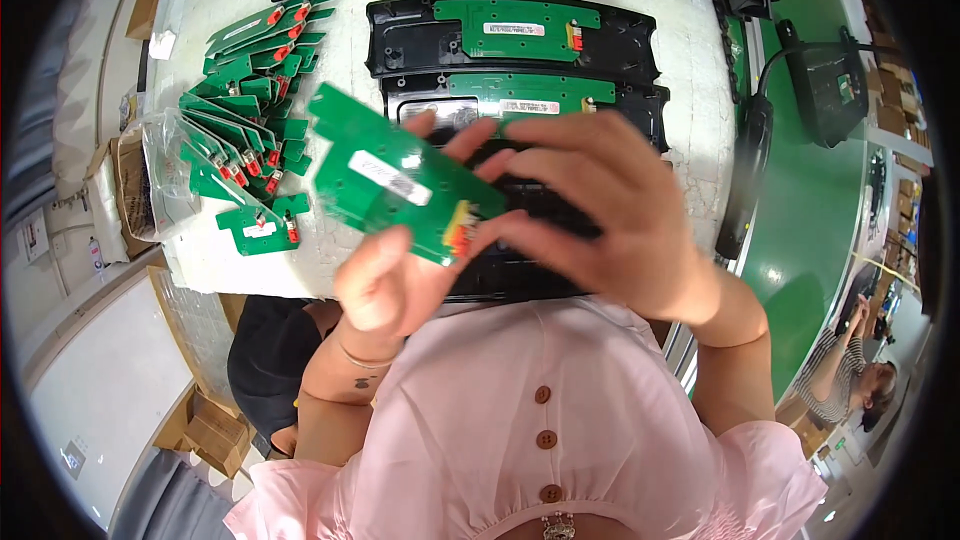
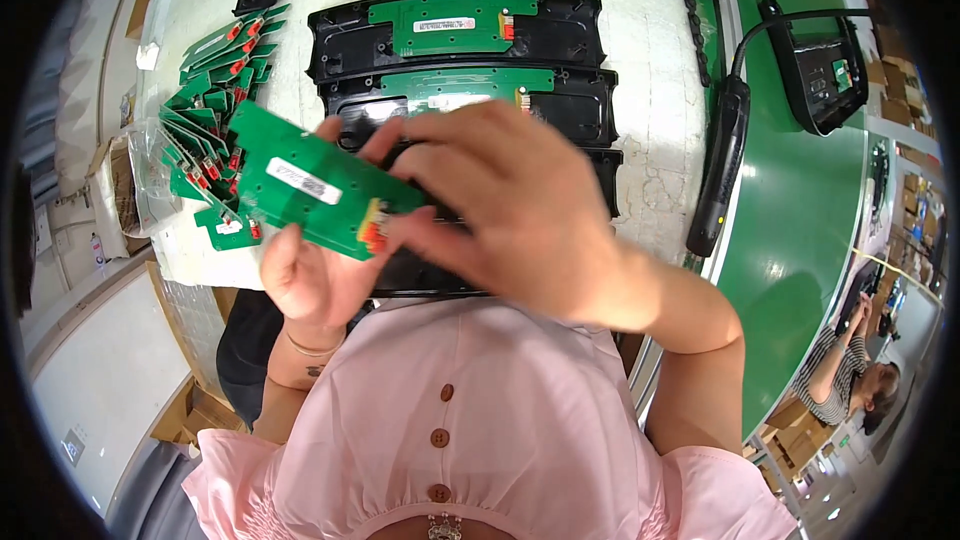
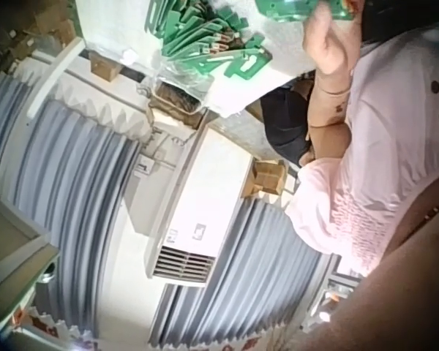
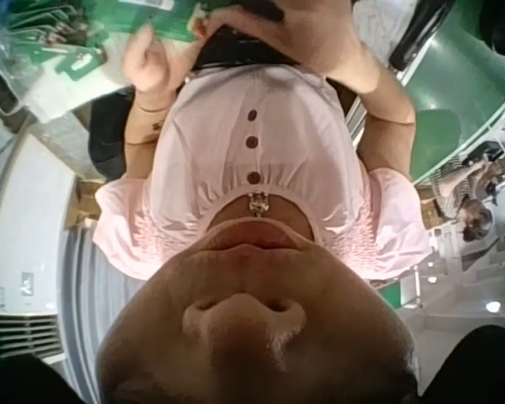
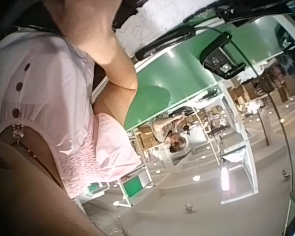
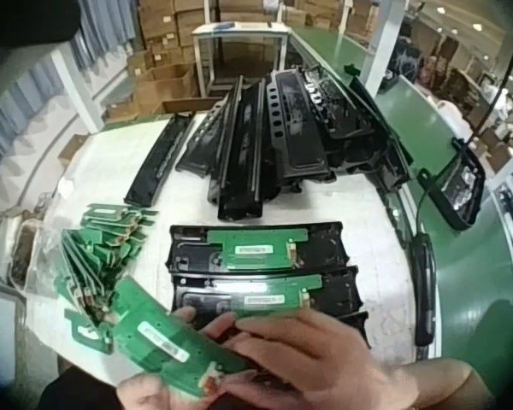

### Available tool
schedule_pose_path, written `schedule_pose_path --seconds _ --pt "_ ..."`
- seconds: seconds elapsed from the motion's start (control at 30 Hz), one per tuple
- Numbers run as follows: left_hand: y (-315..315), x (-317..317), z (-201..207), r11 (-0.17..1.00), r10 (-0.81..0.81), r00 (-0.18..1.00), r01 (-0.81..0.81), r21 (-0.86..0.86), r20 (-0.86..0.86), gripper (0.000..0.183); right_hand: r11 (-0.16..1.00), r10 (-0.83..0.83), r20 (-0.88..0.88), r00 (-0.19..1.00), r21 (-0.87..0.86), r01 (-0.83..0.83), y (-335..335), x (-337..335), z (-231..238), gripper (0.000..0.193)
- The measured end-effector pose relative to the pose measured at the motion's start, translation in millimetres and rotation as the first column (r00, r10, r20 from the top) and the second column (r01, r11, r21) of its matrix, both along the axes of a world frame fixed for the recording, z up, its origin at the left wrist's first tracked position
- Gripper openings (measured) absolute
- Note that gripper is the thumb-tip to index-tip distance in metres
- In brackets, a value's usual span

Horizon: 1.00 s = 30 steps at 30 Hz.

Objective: Assemble circuit boards into plastic housings and secure them using an electric screwdriver.

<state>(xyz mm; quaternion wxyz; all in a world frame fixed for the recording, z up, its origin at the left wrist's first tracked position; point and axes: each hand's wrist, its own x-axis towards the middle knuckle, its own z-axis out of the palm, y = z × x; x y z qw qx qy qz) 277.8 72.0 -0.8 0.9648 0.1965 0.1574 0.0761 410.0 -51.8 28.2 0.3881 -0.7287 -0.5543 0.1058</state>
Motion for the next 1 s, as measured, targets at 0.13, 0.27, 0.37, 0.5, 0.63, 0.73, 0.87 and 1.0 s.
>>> schedule_pose_path --seconds 0.13,0.27,0.37,0.5,0.63,0.73,0.87,1.0 --pt "-18.1 9.4 -0.2 0.999 -0.045 0.996 0.043 0.021 0.073 0.077 0.991 -0.125 -0.026 0.992 -0.040 0.124 4.9 -27.5 -2.4 0.040" --pt "-12.6 -2.3 -4.0 1.000 -0.011 0.991 0.008 0.025 0.133 0.077 0.991 -0.135 -0.122 0.983 -0.012 0.135 -0.4 -19.7 7.9 0.039" --pt "4.9 -16.5 -5.1 0.986 0.108 0.987 -0.122 0.113 0.121 0.072 0.985 -0.172 0.094 0.981 -0.011 0.173 -15.2 -2.7 18.7 0.037" --pt "27.7 -37.9 -18.3 0.950 0.248 0.965 -0.258 0.173 0.081 0.061 0.971 -0.063 0.302 0.951 -0.202 0.128 -41.2 1.5 4.8 0.034" --pt "22.7 -45.7 -22.0 0.957 0.242 0.970 -0.240 0.161 0.003 0.057 0.935 0.057 0.304 0.951 -0.349 0.056 -43.6 -9.9 -5.1 0.033" --pt "19.0 -46.1 -24.3 0.969 0.205 0.979 -0.202 0.144 -0.005 0.058 0.923 0.089 0.311 0.946 -0.383 0.039 -39.9 -13.5 -11.5 0.032" --pt "18.5 -45.8 -25.4 0.976 0.181 0.983 -0.181 0.119 0.012 0.058 0.931 0.017 0.285 0.958 -0.354 0.089 -40.9 -14.8 -18.5 0.031" --pt "19.4 -44.7 -24.0 0.972 0.204 0.979 -0.204 0.112 0.013 0.059 0.946 -0.051 0.266 0.963 -0.295 0.132 -44.0 -11.8 -15.7 0.029"
